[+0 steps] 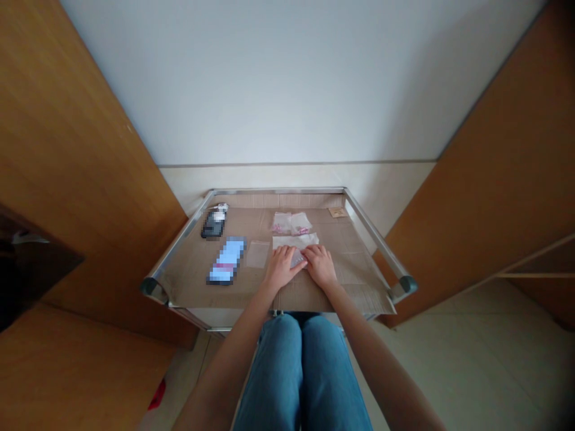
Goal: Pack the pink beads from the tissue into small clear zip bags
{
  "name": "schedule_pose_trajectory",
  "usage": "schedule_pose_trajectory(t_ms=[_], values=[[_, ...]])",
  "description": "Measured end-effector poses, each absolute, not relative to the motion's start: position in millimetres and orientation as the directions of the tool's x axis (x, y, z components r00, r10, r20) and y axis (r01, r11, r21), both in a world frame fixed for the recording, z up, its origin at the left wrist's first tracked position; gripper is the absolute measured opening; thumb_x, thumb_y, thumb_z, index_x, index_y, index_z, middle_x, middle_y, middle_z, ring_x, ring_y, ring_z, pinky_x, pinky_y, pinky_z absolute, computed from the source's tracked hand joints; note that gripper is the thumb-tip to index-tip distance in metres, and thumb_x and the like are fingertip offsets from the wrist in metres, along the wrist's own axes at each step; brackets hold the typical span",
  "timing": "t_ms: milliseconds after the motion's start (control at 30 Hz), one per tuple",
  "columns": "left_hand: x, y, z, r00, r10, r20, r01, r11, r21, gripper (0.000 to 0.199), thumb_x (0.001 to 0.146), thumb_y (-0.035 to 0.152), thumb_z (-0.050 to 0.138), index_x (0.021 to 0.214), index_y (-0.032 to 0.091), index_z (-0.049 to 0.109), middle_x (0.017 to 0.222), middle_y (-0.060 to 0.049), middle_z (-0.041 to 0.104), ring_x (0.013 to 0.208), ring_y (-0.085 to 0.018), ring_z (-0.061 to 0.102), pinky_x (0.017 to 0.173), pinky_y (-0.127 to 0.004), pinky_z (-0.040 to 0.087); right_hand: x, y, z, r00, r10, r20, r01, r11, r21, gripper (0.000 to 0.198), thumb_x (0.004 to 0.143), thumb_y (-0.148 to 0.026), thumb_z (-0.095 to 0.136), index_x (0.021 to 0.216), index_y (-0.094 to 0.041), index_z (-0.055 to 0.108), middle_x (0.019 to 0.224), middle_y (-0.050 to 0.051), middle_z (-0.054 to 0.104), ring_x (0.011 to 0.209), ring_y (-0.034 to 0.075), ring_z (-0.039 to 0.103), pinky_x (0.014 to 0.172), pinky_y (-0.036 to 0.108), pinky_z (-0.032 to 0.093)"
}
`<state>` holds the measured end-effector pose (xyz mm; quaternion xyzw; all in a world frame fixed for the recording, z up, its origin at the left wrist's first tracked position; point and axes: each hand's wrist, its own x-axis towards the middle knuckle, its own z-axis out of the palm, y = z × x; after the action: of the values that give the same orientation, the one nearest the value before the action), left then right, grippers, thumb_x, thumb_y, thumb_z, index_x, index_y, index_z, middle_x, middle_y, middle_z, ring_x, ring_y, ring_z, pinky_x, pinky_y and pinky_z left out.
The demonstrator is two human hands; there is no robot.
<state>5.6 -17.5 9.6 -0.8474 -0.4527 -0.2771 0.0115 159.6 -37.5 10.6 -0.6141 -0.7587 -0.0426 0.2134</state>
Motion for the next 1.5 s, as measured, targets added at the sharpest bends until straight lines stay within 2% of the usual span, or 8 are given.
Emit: schedule_pose_trajectory(t_ms=[367,567,667,833,1100,1200,1300,1500], values=[[5,-17,10,0.437,0.769,0.467,0.780,-0.582,0.229,0.041,0.083,0.052,0.045,0.105,0.018,0.051,0.096,-0.007,0.057,0.094,-0.023,0.052,0.081,-0.037,0.040,162,-35,6,-0.192,0.913,0.359,0.919,0.296,-0.259,0.024,0.085,-0.024,0.047,0.098,-0.023,0.067,0.108,0.006,0.064,0.109,0.024,0.044,0.085,0.035,0.034],[5,-17,9,0.435,0.763,0.478,0.781,-0.584,0.223,0.041,0.082,0.051,0.046,0.106,0.018,0.051,0.096,-0.008,0.058,0.094,-0.024,0.052,0.082,-0.038,0.040,163,-34,5,-0.137,0.916,0.377,0.917,0.261,-0.301,0.022,0.082,-0.024,0.053,0.098,-0.022,0.068,0.109,0.007,0.064,0.106,0.023,0.047,0.085,0.035,0.036],[5,-17,9,0.428,0.765,0.481,0.779,-0.582,0.234,0.041,0.082,0.051,0.046,0.106,0.018,0.051,0.095,-0.008,0.058,0.094,-0.024,0.052,0.082,-0.038,0.040,167,-32,3,-0.077,0.903,0.422,0.889,0.254,-0.381,0.022,0.080,-0.022,0.053,0.096,-0.020,0.068,0.106,0.007,0.065,0.102,0.022,0.050,0.084,0.035,0.037],[5,-17,9,0.431,0.769,0.472,0.779,-0.581,0.235,0.037,0.081,0.048,0.050,0.105,0.020,0.051,0.096,-0.007,0.058,0.095,-0.024,0.052,0.082,-0.038,0.040,171,-30,3,-0.045,0.859,0.510,0.717,0.383,-0.583,0.026,0.076,-0.014,0.048,0.091,-0.021,0.068,0.097,0.005,0.068,0.097,0.020,0.056,0.087,0.038,0.038],[5,-17,10,0.439,0.766,0.469,0.768,-0.591,0.247,0.036,0.082,0.046,0.050,0.106,0.020,0.050,0.097,-0.007,0.058,0.095,-0.023,0.052,0.083,-0.038,0.040,171,-31,3,-0.065,0.904,0.423,0.534,0.390,-0.750,0.031,0.070,-0.010,0.043,0.088,-0.021,0.065,0.087,0.002,0.070,0.092,0.018,0.060,0.090,0.036,0.039],[5,-16,9,0.437,0.770,0.464,0.772,-0.586,0.246,0.037,0.081,0.045,0.051,0.108,0.020,0.049,0.097,-0.007,0.058,0.096,-0.024,0.052,0.083,-0.038,0.040,171,-32,3,-0.052,0.901,0.431,0.524,0.392,-0.756,0.024,0.075,-0.015,0.043,0.086,-0.020,0.064,0.087,0.003,0.069,0.088,0.018,0.060,0.087,0.034,0.041],[5,-16,8,0.435,0.775,0.459,0.772,-0.583,0.254,0.040,0.080,0.046,0.052,0.111,0.020,0.047,0.098,-0.008,0.058,0.096,-0.024,0.053,0.083,-0.038,0.040,171,-32,5,-0.019,0.889,0.457,0.610,0.372,-0.699,0.020,0.080,-0.024,0.047,0.085,-0.019,0.065,0.087,0.004,0.068,0.083,0.018,0.059,0.082,0.033,0.043],[4,-14,4,0.430,0.779,0.456,0.764,-0.583,0.277,0.047,0.077,0.044,0.057,0.115,0.020,0.043,0.101,-0.008,0.058,0.097,-0.024,0.054,0.084,-0.038,0.041,169,-32,5,-0.109,0.902,0.418,0.644,0.384,-0.661,0.021,0.081,-0.033,0.052,0.076,-0.019,0.067,0.072,0.002,0.067,0.067,0.016,0.057,0.072,0.028,0.043]])
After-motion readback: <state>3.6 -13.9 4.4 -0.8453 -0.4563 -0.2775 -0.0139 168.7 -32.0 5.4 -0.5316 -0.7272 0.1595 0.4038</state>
